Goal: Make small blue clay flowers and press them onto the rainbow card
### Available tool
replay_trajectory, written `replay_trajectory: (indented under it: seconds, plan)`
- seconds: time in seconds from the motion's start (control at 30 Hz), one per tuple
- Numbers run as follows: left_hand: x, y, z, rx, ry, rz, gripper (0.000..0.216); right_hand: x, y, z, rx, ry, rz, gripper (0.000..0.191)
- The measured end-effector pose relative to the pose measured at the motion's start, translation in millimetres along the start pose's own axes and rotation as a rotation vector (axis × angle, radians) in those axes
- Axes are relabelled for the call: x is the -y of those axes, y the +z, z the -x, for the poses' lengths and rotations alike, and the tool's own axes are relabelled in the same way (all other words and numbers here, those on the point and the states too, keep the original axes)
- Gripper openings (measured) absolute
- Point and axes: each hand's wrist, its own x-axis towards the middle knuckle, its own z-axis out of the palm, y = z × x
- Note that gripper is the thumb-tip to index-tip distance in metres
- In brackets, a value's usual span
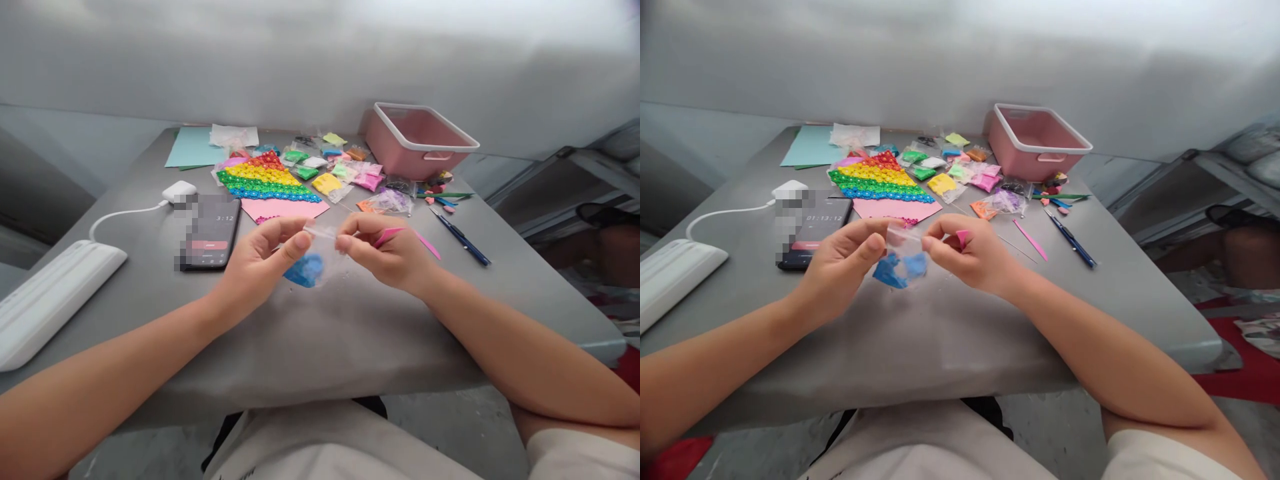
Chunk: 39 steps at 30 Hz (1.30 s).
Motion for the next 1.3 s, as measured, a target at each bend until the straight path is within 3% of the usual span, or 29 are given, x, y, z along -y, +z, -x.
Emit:
replay_trajectory:
  seconds: [0.2,0.33,0.43,0.63,0.83,1.0,1.2,1.3]
  plan:
    - [-3.2,0.4,-1.6,-0.147,0.011,-0.097,0.03,-0.6,9.1,4.0,-0.111,0.018,0.0,0.023]
    - [-3.7,2.3,-1.8,-0.052,0.035,-0.052,0.025,-1.8,11.9,4.7,-0.147,0.039,-0.06,0.023]
    - [-2.1,0.4,-3.4,0.001,0.039,-0.149,0.021,-1.5,11.1,3.6,-0.12,0.018,-0.049,0.022]
    - [0.9,-4.6,-3.2,-0.045,0.215,-0.38,0.018,4.2,13.3,5.7,-0.11,0.038,-0.017,0.017]
    - [-6.8,0.9,5.2,-0.042,0.298,-0.525,0.011,7.1,15.5,9.5,-0.083,-0.081,0.052,0.011]
    - [-7.3,1.0,3.8,-0.04,0.357,-0.591,0.01,6.0,15.3,9.2,-0.067,-0.029,0.002,0.017]
    - [-4.4,0.7,1.8,0.044,0.271,-0.55,0.015,6.9,13.9,6.8,-0.068,-0.004,0.061,0.024]
    - [-3.8,0.8,1.3,0.017,0.242,-0.513,0.015,7.7,11.9,4.9,-0.078,0.057,0.042,0.032]
